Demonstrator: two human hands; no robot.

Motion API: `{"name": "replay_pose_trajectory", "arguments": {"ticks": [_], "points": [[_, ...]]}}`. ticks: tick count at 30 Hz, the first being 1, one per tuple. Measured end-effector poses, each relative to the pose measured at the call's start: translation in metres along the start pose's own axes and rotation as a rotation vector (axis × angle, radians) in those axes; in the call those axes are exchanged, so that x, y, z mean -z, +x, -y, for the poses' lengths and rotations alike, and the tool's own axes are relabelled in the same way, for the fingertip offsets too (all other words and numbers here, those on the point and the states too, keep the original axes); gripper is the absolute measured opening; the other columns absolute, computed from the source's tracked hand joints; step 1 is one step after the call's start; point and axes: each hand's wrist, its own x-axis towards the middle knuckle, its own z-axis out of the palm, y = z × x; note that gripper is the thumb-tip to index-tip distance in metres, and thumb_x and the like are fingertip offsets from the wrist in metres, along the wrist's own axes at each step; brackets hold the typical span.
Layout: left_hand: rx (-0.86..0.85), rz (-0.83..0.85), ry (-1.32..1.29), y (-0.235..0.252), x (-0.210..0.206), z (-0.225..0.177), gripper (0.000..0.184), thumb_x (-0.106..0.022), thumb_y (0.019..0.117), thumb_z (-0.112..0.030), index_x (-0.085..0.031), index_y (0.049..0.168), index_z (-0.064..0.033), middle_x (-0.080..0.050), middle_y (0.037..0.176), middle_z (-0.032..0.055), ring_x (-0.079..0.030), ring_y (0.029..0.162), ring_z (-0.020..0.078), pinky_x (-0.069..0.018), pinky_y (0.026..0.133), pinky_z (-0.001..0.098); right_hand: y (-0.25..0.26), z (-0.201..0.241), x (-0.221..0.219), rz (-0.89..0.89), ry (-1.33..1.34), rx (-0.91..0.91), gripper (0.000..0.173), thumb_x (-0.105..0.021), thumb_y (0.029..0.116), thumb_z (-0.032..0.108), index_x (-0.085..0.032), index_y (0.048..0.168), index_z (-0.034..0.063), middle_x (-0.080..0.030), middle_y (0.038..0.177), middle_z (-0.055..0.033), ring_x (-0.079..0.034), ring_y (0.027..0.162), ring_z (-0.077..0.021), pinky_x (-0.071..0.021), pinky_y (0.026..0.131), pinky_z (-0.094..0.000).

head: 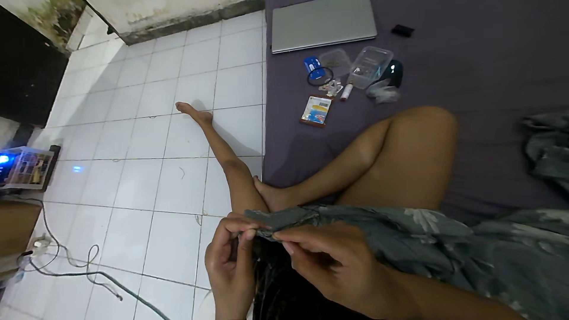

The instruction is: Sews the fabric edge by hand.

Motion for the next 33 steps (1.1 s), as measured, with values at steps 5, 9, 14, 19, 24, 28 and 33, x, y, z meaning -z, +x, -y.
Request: {"name": "replay_pose_trajectory", "arguments": {"ticks": [5, 9, 14, 19, 24, 28, 33], "points": [[-0.007, 0.001, 0.004, 0.0001, -0.0008, -0.0005, 0.016, -0.055, 0.1045, -0.028, -0.067, 0.100, -0.0172, -0.071, 0.094, -0.0131, -0.066, 0.089, -0.0063, -0.0535, 0.078, 0.0099, -0.0002, 0.0001, -0.0005, -0.010, -0.002, 0.001, 0.013, -0.060, 0.0943, 0.002, -0.069, 0.101, -0.0053, -0.057, 0.060, -0.0059, -0.048, 0.051, 0.0005, -0.0398, 0.052, -0.0068], [-0.024, 0.007, 0.012, -0.0001, -0.0002, -0.0001, 0.017, -0.055, 0.1049, -0.028, -0.068, 0.101, -0.0177, -0.071, 0.095, -0.0133, -0.066, 0.090, -0.0057, -0.0540, 0.080, 0.0104, 0.0000, 0.0004, 0.0001, -0.007, -0.007, 0.000, 0.013, -0.060, 0.0936, 0.001, -0.069, 0.100, -0.0056, -0.058, 0.061, -0.0064, -0.049, 0.052, 0.0003, -0.0405, 0.053, -0.0066], [-0.049, 0.010, 0.036, 0.0004, 0.0007, 0.0014, 0.017, -0.055, 0.1048, -0.029, -0.068, 0.101, -0.0176, -0.071, 0.095, -0.0132, -0.067, 0.091, -0.0055, -0.0539, 0.081, 0.0109, 0.0002, -0.0003, -0.0016, -0.023, -0.021, 0.016, 0.012, -0.061, 0.0925, 0.000, -0.070, 0.098, -0.0058, -0.058, 0.061, -0.0063, -0.048, 0.052, 0.0002, -0.0398, 0.053, -0.0066], [-0.112, 0.022, 0.081, -0.0001, 0.0016, 0.0030, 0.016, -0.056, 0.1051, -0.027, -0.068, 0.103, -0.0176, -0.069, 0.098, -0.0133, -0.065, 0.094, -0.0058, -0.0530, 0.083, 0.0110, 0.0019, 0.0004, -0.0031, -0.045, -0.065, 0.022, 0.012, -0.061, 0.0931, 0.001, -0.069, 0.098, -0.0059, -0.056, 0.060, -0.0064, -0.046, 0.051, -0.0007, -0.0386, 0.052, -0.0071], [-0.226, 0.016, 0.172, -0.0011, -0.0024, 0.0054, 0.017, -0.056, 0.1053, -0.026, -0.068, 0.101, -0.0135, -0.068, 0.098, -0.0101, -0.064, 0.096, -0.0042, -0.0522, 0.086, 0.0125, 0.0020, 0.0014, -0.0047, -0.069, -0.084, 0.012, 0.009, -0.061, 0.0941, 0.002, -0.066, 0.096, -0.0048, -0.055, 0.061, -0.0060, -0.047, 0.051, 0.0000, -0.0395, 0.053, -0.0063], [-0.243, 0.006, 0.147, -0.0018, -0.0032, 0.0052, 0.017, -0.056, 0.1056, -0.025, -0.067, 0.102, -0.0141, -0.069, 0.099, -0.0111, -0.064, 0.097, -0.0045, -0.0516, 0.087, 0.0122, 0.0022, 0.0041, -0.0041, -0.077, -0.105, 0.045, 0.009, -0.062, 0.0935, 0.002, -0.067, 0.095, -0.0044, -0.057, 0.062, -0.0066, -0.049, 0.053, -0.0012, -0.0410, 0.055, -0.0065], [-0.227, -0.017, 0.077, -0.0016, -0.0040, 0.0025, 0.015, -0.056, 0.1051, -0.025, -0.069, 0.103, -0.0167, -0.069, 0.098, -0.0132, -0.064, 0.094, -0.0055, -0.0517, 0.085, 0.0110, 0.0012, 0.0057, -0.0015, -0.055, -0.099, 0.083, 0.010, -0.061, 0.0954, 0.003, -0.068, 0.098, -0.0043, -0.059, 0.064, -0.0072, -0.052, 0.055, -0.0018, -0.0431, 0.056, -0.0069]]}}
